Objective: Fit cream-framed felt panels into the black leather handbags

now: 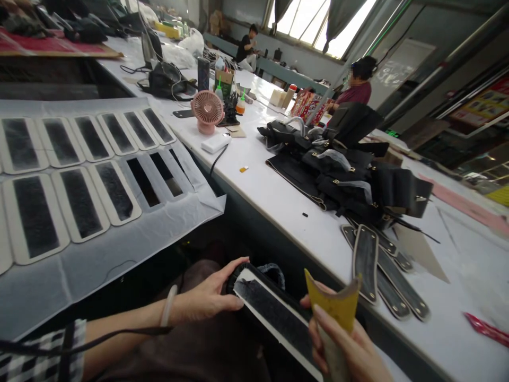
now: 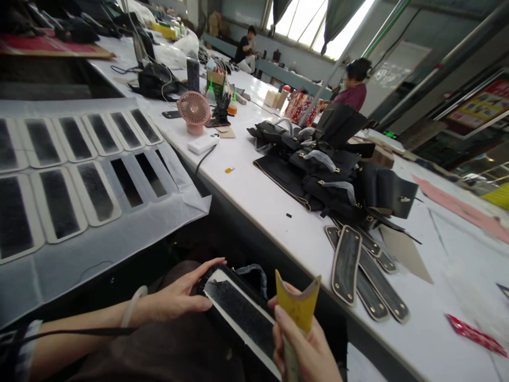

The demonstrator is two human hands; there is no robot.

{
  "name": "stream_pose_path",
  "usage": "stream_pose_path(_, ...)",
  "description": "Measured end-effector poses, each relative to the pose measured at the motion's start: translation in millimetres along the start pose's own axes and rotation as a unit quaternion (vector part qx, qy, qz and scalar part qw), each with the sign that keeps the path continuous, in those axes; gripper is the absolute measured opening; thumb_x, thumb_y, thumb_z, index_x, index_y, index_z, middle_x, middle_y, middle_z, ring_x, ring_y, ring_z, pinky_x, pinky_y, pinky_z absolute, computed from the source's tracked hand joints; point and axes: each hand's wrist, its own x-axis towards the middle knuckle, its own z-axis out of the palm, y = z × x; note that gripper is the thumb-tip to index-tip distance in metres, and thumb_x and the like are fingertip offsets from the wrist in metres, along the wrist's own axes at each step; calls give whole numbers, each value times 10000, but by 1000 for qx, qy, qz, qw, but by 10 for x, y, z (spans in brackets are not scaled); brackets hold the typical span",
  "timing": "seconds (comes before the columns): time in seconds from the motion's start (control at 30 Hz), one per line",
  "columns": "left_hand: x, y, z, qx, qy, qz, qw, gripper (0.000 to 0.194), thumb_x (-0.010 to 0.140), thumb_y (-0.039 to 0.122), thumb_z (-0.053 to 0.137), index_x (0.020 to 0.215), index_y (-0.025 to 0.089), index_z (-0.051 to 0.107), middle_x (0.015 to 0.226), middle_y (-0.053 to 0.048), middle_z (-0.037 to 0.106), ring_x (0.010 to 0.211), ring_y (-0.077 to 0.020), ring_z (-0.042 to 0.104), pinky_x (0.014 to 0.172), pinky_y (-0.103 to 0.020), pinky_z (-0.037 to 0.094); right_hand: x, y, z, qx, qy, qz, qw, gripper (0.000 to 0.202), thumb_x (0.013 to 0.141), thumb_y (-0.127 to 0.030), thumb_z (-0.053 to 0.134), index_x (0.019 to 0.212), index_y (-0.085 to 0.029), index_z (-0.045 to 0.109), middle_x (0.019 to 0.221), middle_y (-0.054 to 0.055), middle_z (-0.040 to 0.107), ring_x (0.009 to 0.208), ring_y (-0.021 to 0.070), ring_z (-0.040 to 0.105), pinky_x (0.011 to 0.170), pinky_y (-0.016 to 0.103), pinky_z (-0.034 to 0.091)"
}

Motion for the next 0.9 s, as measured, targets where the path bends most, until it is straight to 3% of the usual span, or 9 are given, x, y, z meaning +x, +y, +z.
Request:
stream_pose_path(0.13, -2, 15, 33, 16, 28, -11, 999, 767, 740, 179, 643, 1433, 270, 329, 1317, -31, 538, 1215, -253, 488, 1073, -400, 347, 645, -285, -400, -223, 12, -66, 972, 621, 814, -642, 586, 1262, -224, 485, 620, -51, 421, 508, 133, 407, 420, 214, 360)
stream_pose_path(0.17, -5, 17, 33, 23, 35, -9, 999, 756, 736, 175, 642, 1425, 275, 347, 1331, -23, 533, 1227, -253, 478, 1081, -395, 338, 864, -330, -487, -312, 20, -94, 945, 597, 854, -637, 503, 1286, -226, 479, 674, -24, 470, 553, 159, 460, 453, 245, 405)
stream_pose_path(0.23, -13, 25, 24, 36, 40, -11, 998, 750, 737, 178, 647, 1422, 283, 361, 1368, -15, 513, 1267, -258, 444, 1096, -391, 320, 1322, -402, -612, -503, 94, -180, 840, 587, 872, -580, 404, 1263, -155, 514, 933, 91, 594, 760, 226, 578, 678, 339, 513)
stream_pose_path(0.33, -20, 64, -18, 52, 28, -16, 998, 757, 765, 232, 673, 1443, 288, 340, 1439, -16, 455, 1325, -261, 388, 1120, -386, 293, 1909, -474, -654, -550, 141, -215, 794, 658, 840, -472, 428, 1323, -25, 453, 1326, 230, 444, 1198, 342, 442, 1055, 457, 320)
stream_pose_path(0.47, 29, 148, -130, 23, -26, -30, 999, 664, 865, 399, 613, 1456, 284, 333, 1481, -27, 417, 1343, -253, 388, 1133, -388, 285, 2229, -516, -564, -553, 148, -227, 788, 564, 844, -390, 421, 1295, -64, 513, 1426, 205, 390, 1327, 427, 236, 1074, 639, 67)
stream_pose_path(0.53, 72, 175, -167, 20, -19, -53, 998, 565, 910, 454, 533, 1427, 267, 399, 1445, -37, 468, 1319, -253, 425, 1125, -394, 304, 2174, -513, -558, -532, 150, -235, 799, 515, 859, -379, 406, 1281, -114, 539, 1448, 164, 389, 1365, 400, 174, 1071, 642, -24)
stream_pose_path(0.6, 104, 173, -158, 47, 11, -74, 996, 515, 933, 469, 482, 1402, 261, 439, 1408, -36, 513, 1281, -247, 470, 1119, -391, 319, 1996, -479, -623, -496, 154, -234, 822, 501, 859, -388, 411, 1270, -142, 556, 1443, 150, 407, 1369, 369, 199, 1088, 610, -12)
stream_pose_path(0.77, 106, 75, -48, 197, 78, -40, 976, 466, 965, 494, 360, 1389, 314, 433, 1428, 27, 482, 1306, -210, 432, 1144, -318, 267, 1161, -129, -974, -343, 157, -204, 904, 493, 859, -547, 436, 1069, -168, 669, 1123, 123, 664, 1120, 282, 548, 1040, 409, 334)
stream_pose_path(0.9, 165, -23, -89, 243, 69, -30, 967, 472, 952, 522, 343, 1382, 341, 420, 1404, 51, 501, 1299, -221, 441, 1126, -274, 288, 418, 398, -1022, -179, 210, -148, 950, 566, 895, -624, 412, 1070, -143, 653, 975, 124, 713, 992, 267, 624, 949, 409, 431)
